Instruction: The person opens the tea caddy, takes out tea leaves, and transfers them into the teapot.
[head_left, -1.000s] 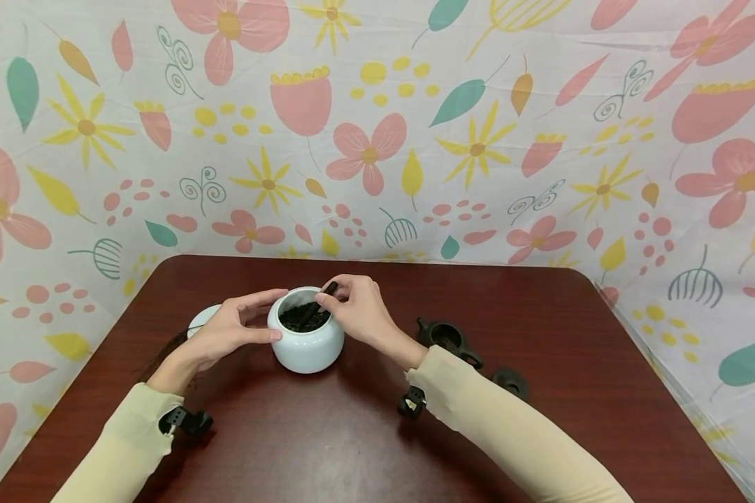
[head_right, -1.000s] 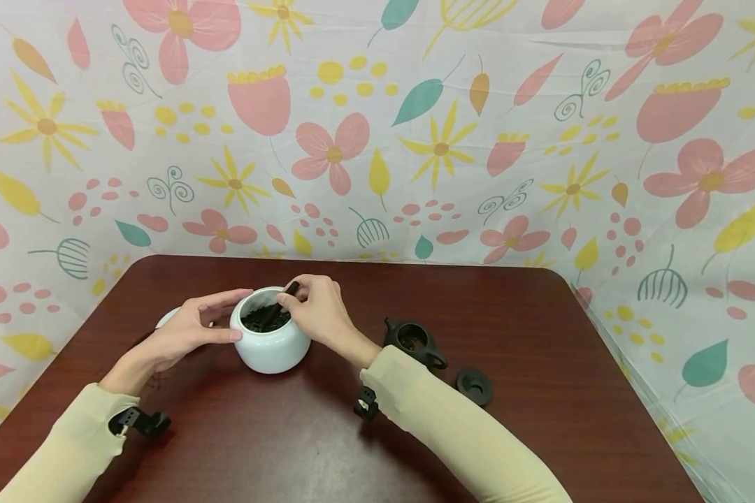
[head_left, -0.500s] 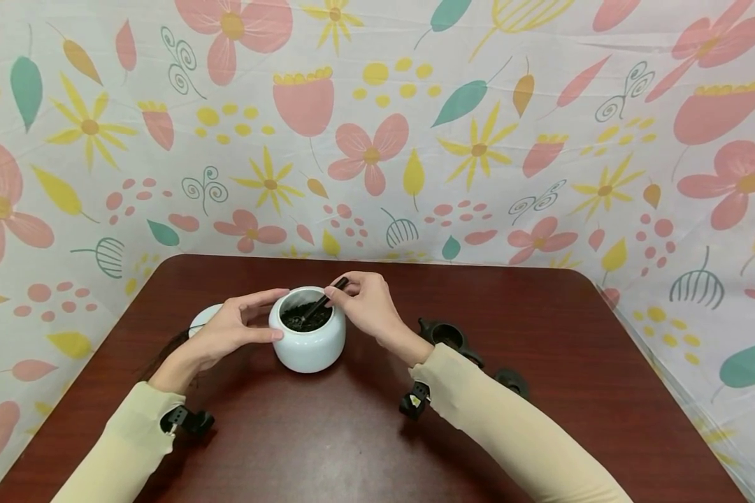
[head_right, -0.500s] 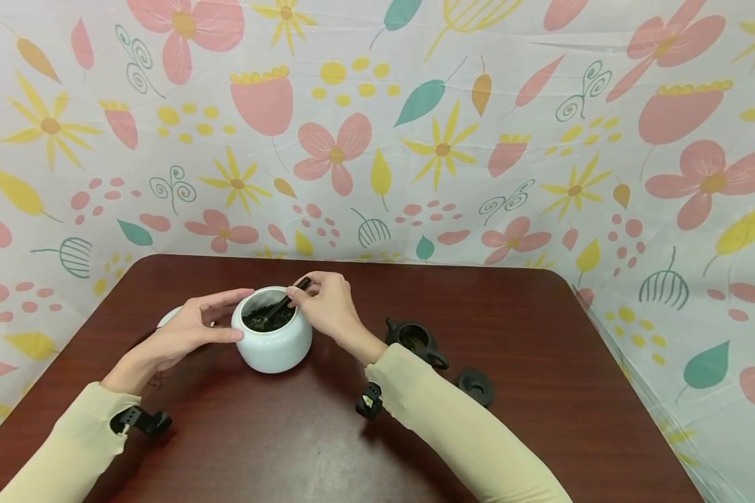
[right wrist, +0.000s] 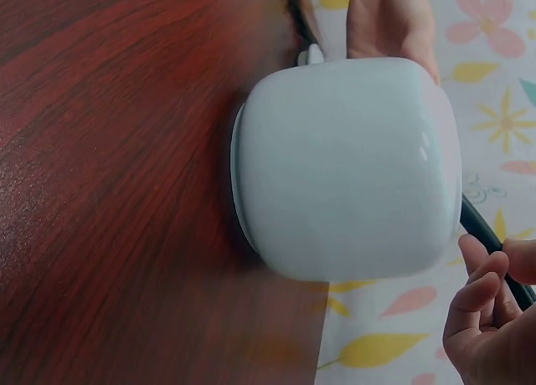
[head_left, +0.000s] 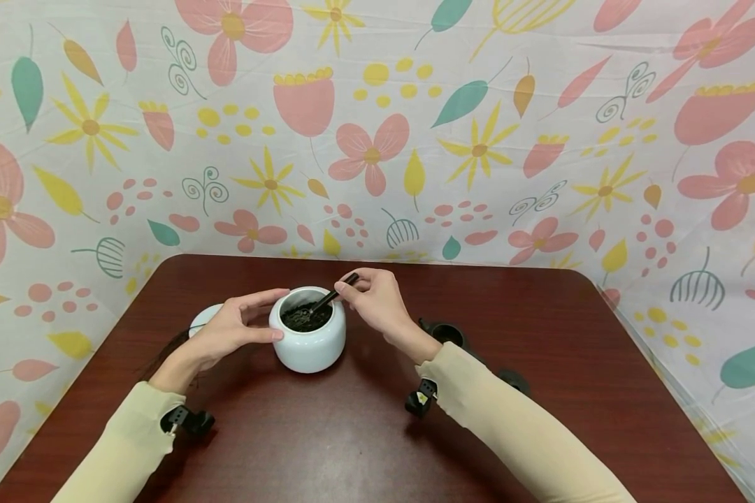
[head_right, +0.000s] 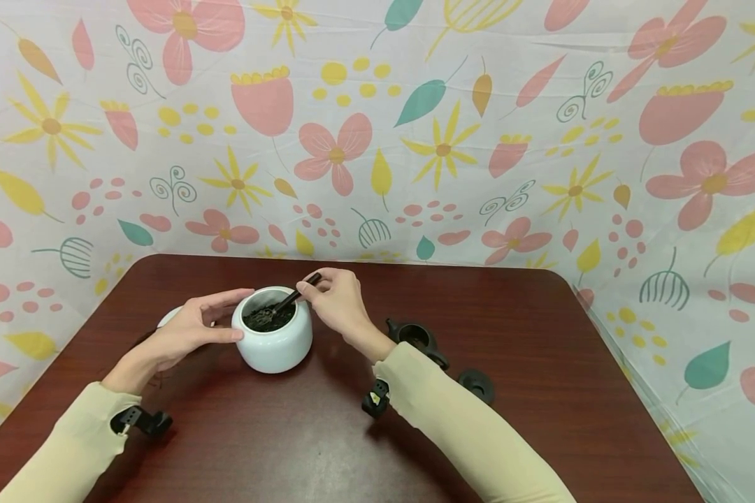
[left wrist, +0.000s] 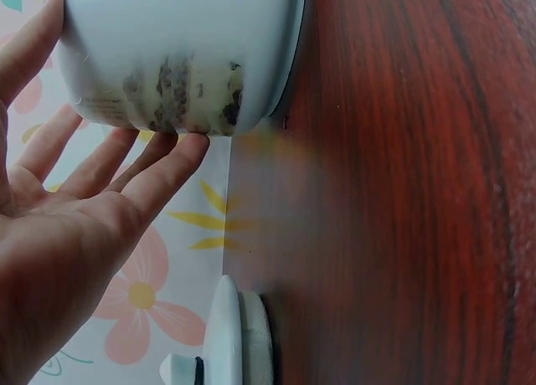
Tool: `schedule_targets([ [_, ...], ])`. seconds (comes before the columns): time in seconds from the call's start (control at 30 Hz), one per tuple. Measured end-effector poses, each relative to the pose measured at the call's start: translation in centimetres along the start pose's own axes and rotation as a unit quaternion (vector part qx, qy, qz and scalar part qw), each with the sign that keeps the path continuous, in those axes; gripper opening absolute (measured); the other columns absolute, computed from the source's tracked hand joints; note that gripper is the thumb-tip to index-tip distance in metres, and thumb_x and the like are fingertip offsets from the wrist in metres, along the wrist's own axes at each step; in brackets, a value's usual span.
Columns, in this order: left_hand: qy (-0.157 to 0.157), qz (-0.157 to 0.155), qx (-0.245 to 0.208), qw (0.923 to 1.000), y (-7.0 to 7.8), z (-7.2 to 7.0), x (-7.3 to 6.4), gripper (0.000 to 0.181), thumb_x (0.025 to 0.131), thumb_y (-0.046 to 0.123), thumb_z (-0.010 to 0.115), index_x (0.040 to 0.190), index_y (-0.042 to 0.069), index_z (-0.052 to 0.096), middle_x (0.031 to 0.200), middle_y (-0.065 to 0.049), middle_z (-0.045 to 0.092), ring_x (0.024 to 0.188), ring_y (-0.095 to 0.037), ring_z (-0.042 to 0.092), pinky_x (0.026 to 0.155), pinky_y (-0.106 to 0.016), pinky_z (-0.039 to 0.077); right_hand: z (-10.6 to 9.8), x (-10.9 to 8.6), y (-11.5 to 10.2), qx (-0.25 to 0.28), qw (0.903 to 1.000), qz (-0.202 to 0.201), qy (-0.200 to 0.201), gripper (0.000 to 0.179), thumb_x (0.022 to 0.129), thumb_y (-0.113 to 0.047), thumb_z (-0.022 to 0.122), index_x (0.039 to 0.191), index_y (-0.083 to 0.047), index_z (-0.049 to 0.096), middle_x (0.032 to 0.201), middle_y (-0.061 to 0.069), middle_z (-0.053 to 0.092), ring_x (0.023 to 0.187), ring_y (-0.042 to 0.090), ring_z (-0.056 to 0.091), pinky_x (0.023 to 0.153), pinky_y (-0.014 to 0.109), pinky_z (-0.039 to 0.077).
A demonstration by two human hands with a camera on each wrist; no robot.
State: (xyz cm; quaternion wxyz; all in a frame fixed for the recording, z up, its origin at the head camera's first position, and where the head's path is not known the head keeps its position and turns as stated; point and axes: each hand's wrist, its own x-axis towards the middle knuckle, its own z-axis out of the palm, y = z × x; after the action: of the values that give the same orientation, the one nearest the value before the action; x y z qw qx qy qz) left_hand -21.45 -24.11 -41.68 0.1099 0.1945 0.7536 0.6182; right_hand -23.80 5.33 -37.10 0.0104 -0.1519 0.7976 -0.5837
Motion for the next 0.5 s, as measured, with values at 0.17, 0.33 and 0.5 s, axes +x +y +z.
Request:
schedule_targets([
  [0.17,0.001,0.0,0.0,1.0,-0.06,-0.01,0.01,0.075,0.09,0.007,0.084,0.157,0.008,0.05,0.155,-0.015,0.053,0.144,-0.037,0.046,0.097,-0.031,0.051,-0.34,-0.06,0.24,0.009,0.9999,-0.003,0.005,0.01,0.103,-0.017,0.073,0.103,-0.009,0.078,0.084,0.008,0.078,0.068,0.024,0.062,0.064,0.032,0.046],
  [0.33,0.001,0.0,0.001,1.0,-0.1,-0.04,0.01,0.075,0.09,0.007,0.085,0.157,0.008,0.051,0.154,-0.013,0.054,0.144,-0.036,0.046,0.098,-0.031,0.051,-0.57,0.01,0.34,0.008,0.9998,-0.012,0.011,0.009,0.102,-0.017,0.073,0.103,-0.01,0.078,0.082,0.002,0.078,0.068,0.024,0.063,0.062,0.031,0.047],
  [0.5,0.001,0.001,0.001,1.0,-0.1,-0.05,0.0,0.075,0.09,0.007,0.085,0.156,0.008,0.051,0.154,-0.013,0.054,0.144,-0.035,0.047,0.098,-0.03,0.051,-0.75,-0.03,0.28,0.008,0.9997,-0.017,0.012,0.009,0.102,-0.017,0.073,0.105,-0.009,0.078,0.082,0.003,0.078,0.069,0.025,0.064,0.062,0.031,0.046],
])
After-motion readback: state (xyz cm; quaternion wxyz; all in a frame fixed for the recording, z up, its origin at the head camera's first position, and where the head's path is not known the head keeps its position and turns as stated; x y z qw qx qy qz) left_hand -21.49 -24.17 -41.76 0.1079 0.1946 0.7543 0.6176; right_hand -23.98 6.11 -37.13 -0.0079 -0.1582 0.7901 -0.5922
